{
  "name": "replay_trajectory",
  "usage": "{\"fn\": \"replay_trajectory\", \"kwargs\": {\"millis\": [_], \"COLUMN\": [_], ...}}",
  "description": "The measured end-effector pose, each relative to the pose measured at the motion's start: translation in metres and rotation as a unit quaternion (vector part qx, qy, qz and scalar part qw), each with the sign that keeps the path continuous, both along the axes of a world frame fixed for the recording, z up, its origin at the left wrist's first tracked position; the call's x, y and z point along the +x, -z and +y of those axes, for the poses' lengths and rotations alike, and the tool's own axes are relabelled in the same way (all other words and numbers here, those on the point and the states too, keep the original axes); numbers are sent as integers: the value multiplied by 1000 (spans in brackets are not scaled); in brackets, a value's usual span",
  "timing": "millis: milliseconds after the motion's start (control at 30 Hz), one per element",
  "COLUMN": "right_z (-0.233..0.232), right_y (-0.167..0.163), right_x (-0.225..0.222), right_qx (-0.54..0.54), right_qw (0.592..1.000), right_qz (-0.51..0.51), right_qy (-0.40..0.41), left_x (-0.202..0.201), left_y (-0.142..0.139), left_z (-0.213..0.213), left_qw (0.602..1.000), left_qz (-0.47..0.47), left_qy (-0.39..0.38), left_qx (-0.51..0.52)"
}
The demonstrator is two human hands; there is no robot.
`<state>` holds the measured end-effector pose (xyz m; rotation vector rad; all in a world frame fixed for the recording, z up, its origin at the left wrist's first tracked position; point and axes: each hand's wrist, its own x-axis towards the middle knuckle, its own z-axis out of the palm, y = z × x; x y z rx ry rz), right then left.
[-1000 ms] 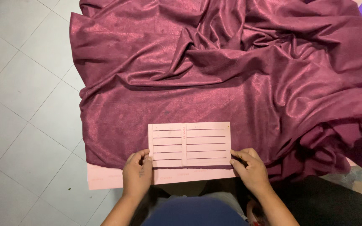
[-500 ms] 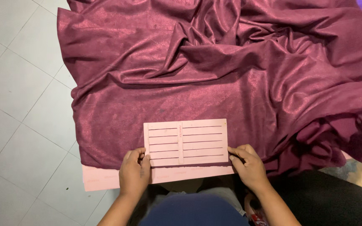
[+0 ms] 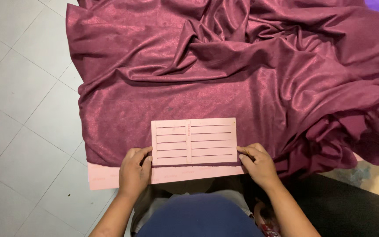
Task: The person places a pink paper template on a large piece of maroon fabric and uses a pencil to mark the fabric along the template's edges. The person repeats this process by repositioning the template and marking again.
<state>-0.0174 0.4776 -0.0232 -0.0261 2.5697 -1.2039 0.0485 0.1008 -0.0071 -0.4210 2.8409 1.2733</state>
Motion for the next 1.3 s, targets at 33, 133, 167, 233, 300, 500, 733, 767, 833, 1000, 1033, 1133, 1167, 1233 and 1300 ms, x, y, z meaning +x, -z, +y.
{"fn": "replay_trajectory", "kwargs": {"millis": [33, 133, 167, 233, 300, 500, 733, 767, 833, 1000, 1033, 1133, 1167, 1233, 1300], "right_z": [-1, -6, -6, -7, -6, -5, -9, -9, -10, -16, -18, -32, -37, -57, -74], "right_y": [-1, -2, -3, -2, 0, 5, 5, 6, 7, 4, 1, -7, -11, -14, -20], "right_x": [0, 3, 4, 5, 5, 7, 8, 8, 7, 3, 2, -3, -3, -8, -14], "right_qx": [15, 4, -8, -6, 1, 25, 56, 55, 68, 86, 93, 143, 165, 84, 31], "right_qw": [1000, 999, 998, 999, 1000, 1000, 998, 998, 998, 996, 996, 988, 983, 996, 996], "right_qz": [-15, -41, -46, -27, -9, 1, -4, 2, 6, 0, 1, -44, -69, 12, 76], "right_qy": [10, 34, 40, 30, 15, 2, 5, 4, 1, -5, -9, 29, 50, 26, -16], "left_x": [0, 2, 3, 4, 5, 7, 17, 18, 19, 16, 17, 17, 18, 20, 19], "left_y": [2, 10, 12, 18, 23, 14, -2, 0, 8, 24, 25, 24, 23, 20, 16], "left_z": [-1, -5, -7, -10, -14, -16, 8, 12, 21, 44, 46, 46, 46, 48, 49], "left_qw": [1000, 1000, 999, 999, 998, 997, 994, 991, 977, 944, 942, 937, 938, 939, 939], "left_qz": [7, 7, 7, 8, 23, 22, 32, 36, 44, 137, 120, 87, 96, 114, 75], "left_qy": [-2, -5, -6, -7, -5, -7, 30, 75, 164, 259, 281, 300, 294, 281, 293], "left_qx": [3, 24, 31, 44, 64, 80, -98, -109, -129, -150, -137, -158, -158, -159, -165]}}
